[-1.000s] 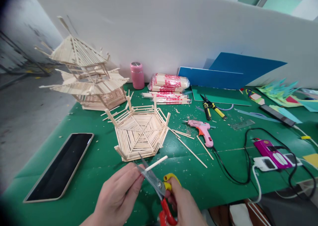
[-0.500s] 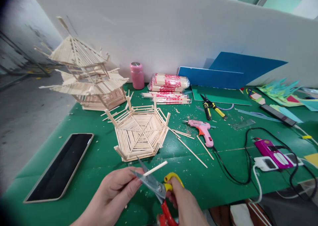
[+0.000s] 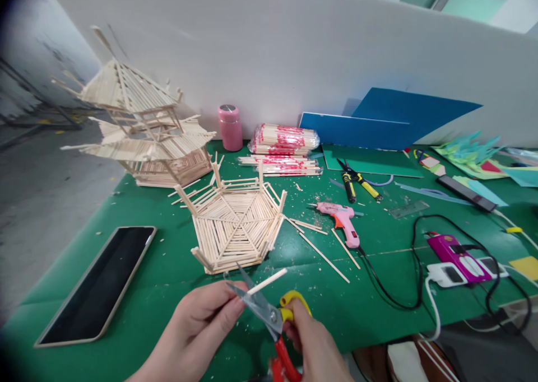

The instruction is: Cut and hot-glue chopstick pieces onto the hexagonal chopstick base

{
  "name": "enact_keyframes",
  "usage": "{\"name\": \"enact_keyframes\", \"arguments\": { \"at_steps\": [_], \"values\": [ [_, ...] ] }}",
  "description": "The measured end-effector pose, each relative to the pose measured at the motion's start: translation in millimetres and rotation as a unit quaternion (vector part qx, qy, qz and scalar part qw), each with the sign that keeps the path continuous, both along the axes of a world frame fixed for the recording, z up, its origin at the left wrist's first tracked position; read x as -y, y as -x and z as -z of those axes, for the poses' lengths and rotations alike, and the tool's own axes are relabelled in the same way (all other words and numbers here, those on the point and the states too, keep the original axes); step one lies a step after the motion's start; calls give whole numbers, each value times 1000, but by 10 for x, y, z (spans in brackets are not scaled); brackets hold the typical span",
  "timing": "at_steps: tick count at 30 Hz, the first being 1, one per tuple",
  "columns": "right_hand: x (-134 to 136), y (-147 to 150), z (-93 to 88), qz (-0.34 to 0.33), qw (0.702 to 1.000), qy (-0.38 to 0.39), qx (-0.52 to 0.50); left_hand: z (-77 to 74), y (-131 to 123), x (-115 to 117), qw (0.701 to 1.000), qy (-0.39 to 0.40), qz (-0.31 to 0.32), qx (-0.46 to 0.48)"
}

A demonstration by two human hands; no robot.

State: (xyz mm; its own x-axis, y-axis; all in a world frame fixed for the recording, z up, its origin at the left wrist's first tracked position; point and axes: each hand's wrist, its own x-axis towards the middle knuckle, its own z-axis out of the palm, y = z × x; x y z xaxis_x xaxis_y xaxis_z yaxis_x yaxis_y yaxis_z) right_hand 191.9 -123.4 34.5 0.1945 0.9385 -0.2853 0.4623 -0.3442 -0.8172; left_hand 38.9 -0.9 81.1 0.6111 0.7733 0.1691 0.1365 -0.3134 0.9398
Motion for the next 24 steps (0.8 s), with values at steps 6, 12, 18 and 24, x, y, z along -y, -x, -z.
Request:
{"name": "enact_keyframes", "arguments": {
  "at_steps": [6, 12, 18, 24],
  "values": [
    [-37, -67, -95, 35, 999, -20, 24, -59, 109, -47, 981, 40, -168, 87],
    [-138, -523, 100, 109, 956, -5, 274, 7, 213, -11, 988, 37, -147, 18],
    [-148, -800, 139, 99, 913, -54, 393, 197, 187, 9, 989, -74, -88, -91],
    [-323, -277, -410, 0, 932, -235, 274, 214, 181, 30, 977, -158, 12, -144]
  ]
}}
